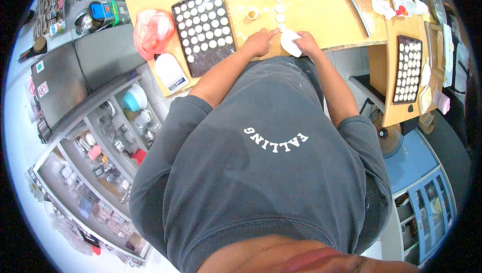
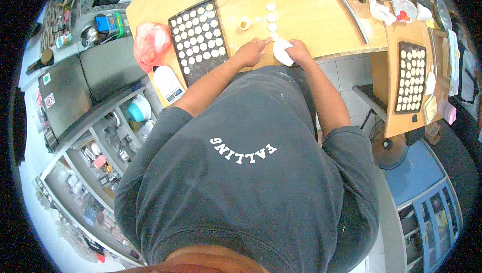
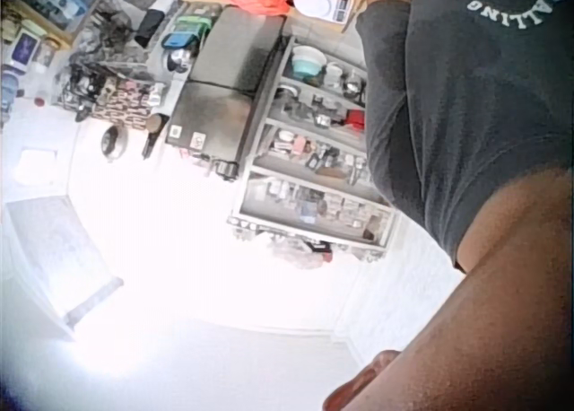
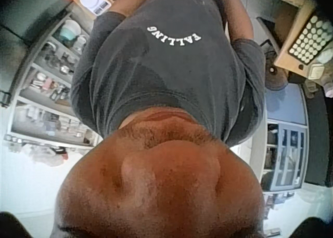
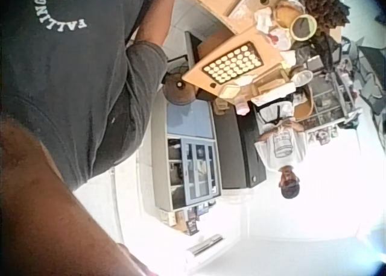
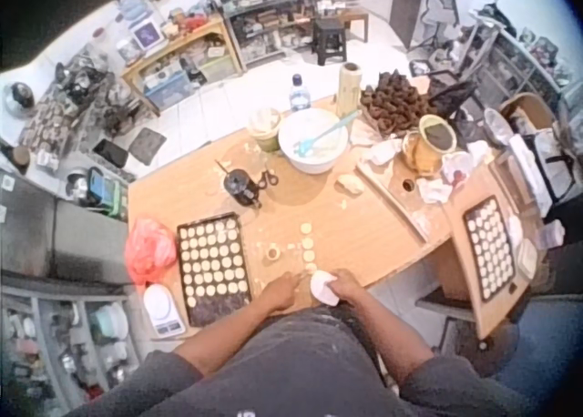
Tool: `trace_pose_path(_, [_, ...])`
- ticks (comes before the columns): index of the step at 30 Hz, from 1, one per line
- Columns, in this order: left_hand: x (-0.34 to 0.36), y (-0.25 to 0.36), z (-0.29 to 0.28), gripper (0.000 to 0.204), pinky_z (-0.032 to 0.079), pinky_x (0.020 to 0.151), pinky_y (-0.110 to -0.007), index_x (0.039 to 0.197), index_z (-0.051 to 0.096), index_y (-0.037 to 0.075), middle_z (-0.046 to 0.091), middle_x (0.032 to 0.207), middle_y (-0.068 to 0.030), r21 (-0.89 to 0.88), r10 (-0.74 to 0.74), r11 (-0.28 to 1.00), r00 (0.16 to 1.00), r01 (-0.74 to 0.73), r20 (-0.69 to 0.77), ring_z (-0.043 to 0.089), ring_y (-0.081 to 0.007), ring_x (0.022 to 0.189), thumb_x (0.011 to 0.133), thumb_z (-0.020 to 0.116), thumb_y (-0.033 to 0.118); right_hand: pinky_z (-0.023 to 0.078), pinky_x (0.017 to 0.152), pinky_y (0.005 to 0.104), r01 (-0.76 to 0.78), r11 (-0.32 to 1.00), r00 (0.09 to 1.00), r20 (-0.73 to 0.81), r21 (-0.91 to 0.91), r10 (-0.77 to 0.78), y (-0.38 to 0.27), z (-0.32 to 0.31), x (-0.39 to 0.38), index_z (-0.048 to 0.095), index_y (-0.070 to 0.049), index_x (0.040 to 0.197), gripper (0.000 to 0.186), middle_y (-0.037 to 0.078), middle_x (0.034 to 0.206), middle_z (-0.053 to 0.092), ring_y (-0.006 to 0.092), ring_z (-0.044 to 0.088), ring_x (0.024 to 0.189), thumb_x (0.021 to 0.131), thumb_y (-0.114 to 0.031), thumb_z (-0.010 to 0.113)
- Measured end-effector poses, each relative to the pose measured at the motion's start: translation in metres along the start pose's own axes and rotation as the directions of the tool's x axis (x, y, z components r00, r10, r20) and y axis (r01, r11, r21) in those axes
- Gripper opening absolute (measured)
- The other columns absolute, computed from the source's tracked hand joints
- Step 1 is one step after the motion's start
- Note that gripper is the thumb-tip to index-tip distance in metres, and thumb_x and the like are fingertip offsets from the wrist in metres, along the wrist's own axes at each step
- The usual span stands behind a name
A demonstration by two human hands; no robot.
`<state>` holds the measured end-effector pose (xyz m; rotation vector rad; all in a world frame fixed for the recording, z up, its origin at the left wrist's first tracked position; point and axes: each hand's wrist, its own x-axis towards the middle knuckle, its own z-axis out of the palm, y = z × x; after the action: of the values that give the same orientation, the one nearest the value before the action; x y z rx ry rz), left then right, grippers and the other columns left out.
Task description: The person uses a scraper and their hands to shape pieces of dough on a wooden counter, then places the formed pieces onto a tray.
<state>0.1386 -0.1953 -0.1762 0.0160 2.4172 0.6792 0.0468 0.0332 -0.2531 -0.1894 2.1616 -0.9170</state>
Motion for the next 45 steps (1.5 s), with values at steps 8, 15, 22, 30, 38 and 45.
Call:
trace_pose_path(8, [0.004, 0.0, -0.001, 0.072, 0.053, 0.094, -0.05, 0.162, 0.026, 0.031, 0.056, 0.125, -0.0237, 0.01, 0.02, 1.0, 1.0, -0.02, 0.01, 0.063, -0.0422, 0.108, 0.099, 0.057, 0.018, 0.057, 0.081, 0.0417, 0.017, 1.0, 0.998, 0.058, 0.011, -0.018, 0.004, 0.002, 0.002, 0.074, 0.001, 0.11, 0.035, 0.021, 0.098, 0.076, 0.032, 0.075, 0.089, 0.082, -0.019, 0.072])
trace_pose_path(15, [0.007, 0.001, -0.003, 0.071, 0.052, 0.095, -0.05, 0.162, 0.027, 0.034, 0.056, 0.126, -0.0246, 0.013, 0.026, 1.0, 1.0, -0.027, 0.013, 0.063, -0.0423, 0.108, 0.099, 0.057, 0.019, 0.057, 0.084, 0.0411, -0.009, 0.988, 1.0, -0.017, 0.155, 0.011, 0.001, -0.012, 0.009, 0.072, 0.003, 0.116, 0.04, 0.022, 0.105, 0.075, 0.0304, 0.075, 0.092, 0.082, -0.019, 0.073])
trace_pose_path(22, [0.006, 0.006, -0.006, 0.07, 0.052, 0.095, -0.049, 0.162, 0.028, 0.034, 0.056, 0.126, -0.0249, -0.007, -0.011, 1.0, 0.999, 0.011, 0.04, 0.063, -0.0418, 0.109, 0.1, 0.056, 0.019, 0.056, 0.086, 0.0419, 0.009, 1.0, 0.997, 0.082, -0.001, -0.009, -0.008, -0.013, 0.003, 0.073, 0.002, 0.113, 0.037, 0.023, 0.105, 0.075, 0.0334, 0.073, 0.097, 0.083, -0.021, 0.073])
trace_pose_path(30, [0.004, 0.006, -0.003, 0.068, 0.051, 0.096, -0.05, 0.162, 0.029, 0.03, 0.056, 0.125, -0.0252, -0.002, -0.004, 1.0, 1.0, 0.004, 0.016, 0.062, -0.0422, 0.11, 0.1, 0.055, 0.02, 0.056, 0.085, 0.0425, -0.038, 0.998, 0.99, 0.141, 0.054, 0.03, -0.009, -0.023, 0.016, 0.074, 0.0, 0.112, 0.035, 0.023, 0.104, 0.074, 0.0337, 0.073, 0.096, 0.083, -0.02, 0.072])
trace_pose_path(38, [0.002, 0.006, -0.005, 0.068, 0.051, 0.096, -0.051, 0.162, 0.029, 0.028, 0.056, 0.124, -0.0253, -0.005, -0.005, 1.0, 1.0, 0.005, 0.028, 0.062, -0.0426, 0.108, 0.1, 0.056, 0.021, 0.055, 0.084, 0.0425, 0.018, 0.999, 0.992, 0.122, 0.036, -0.023, -0.017, -0.029, 0.015, 0.073, 0.001, 0.112, 0.035, 0.022, 0.103, 0.075, 0.033, 0.073, 0.094, 0.084, -0.02, 0.072])
trace_pose_path(45, [0.004, 0.008, -0.003, 0.066, 0.051, 0.097, -0.051, 0.162, 0.029, 0.029, 0.058, 0.122, -0.0249, -0.02, -0.02, 1.0, 1.0, 0.02, 0.024, 0.062, -0.0428, 0.11, 0.101, 0.054, 0.024, 0.055, 0.087, 0.042, 0.064, 0.996, 0.988, 0.146, -0.055, -0.056, -0.012, -0.02, 0.012, 0.073, 0.002, 0.114, 0.039, 0.022, 0.105, 0.075, 0.0339, 0.072, 0.098, 0.083, -0.021, 0.073])
